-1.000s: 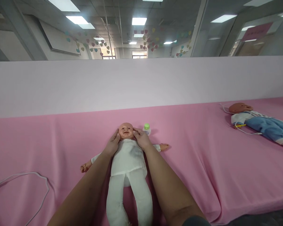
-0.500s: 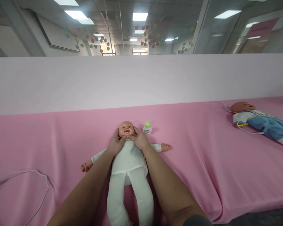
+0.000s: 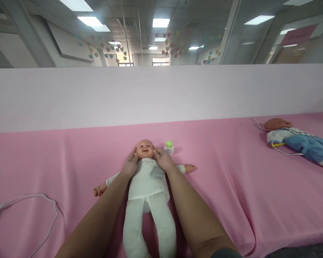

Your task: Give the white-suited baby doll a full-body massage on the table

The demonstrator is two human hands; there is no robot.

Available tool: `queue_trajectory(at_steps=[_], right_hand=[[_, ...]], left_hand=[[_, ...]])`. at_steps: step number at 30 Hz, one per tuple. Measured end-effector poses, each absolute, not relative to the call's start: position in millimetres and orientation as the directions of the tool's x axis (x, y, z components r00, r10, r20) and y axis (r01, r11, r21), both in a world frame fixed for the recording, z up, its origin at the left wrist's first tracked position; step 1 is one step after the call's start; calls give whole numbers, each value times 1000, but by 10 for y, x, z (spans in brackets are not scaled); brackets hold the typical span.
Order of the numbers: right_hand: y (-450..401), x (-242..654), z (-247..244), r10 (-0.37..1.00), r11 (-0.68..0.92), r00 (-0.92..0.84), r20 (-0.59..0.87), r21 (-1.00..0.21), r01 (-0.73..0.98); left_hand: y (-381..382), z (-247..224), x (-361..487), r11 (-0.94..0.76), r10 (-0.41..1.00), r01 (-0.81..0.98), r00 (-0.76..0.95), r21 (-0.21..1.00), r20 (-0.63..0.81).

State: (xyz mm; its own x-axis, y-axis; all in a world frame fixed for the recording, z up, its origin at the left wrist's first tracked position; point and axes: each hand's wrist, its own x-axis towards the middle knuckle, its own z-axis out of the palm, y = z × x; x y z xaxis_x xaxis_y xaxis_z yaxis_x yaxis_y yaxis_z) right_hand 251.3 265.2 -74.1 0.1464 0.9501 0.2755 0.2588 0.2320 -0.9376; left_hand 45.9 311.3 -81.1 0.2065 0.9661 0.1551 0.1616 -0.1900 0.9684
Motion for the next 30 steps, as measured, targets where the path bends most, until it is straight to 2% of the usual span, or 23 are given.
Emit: queue_trajectory(at_steps=[3, 7, 14, 20, 30], right_hand=[[2662, 2493, -762, 939, 257, 150, 311, -919, 298], [2691, 2458, -815, 923, 255, 193, 333, -905, 342], [2709, 2383, -859, 882, 262, 238, 407, -842, 472], [2567, 2297, -779, 868, 209, 265, 420, -793, 572], [1986, 2507, -606, 886, 142, 204, 416, -664, 734]], left_hand=[[3133, -843, 467, -161, 977, 146, 163, 976, 137], [3164, -913, 489, -218, 973, 159, 117, 963, 201], [3212, -1008, 480, -263, 964, 259, 101, 929, 244], [3113, -886, 469, -311, 950, 346, 121, 885, 287], [2724, -598, 313, -408, 911, 486, 171, 773, 374]])
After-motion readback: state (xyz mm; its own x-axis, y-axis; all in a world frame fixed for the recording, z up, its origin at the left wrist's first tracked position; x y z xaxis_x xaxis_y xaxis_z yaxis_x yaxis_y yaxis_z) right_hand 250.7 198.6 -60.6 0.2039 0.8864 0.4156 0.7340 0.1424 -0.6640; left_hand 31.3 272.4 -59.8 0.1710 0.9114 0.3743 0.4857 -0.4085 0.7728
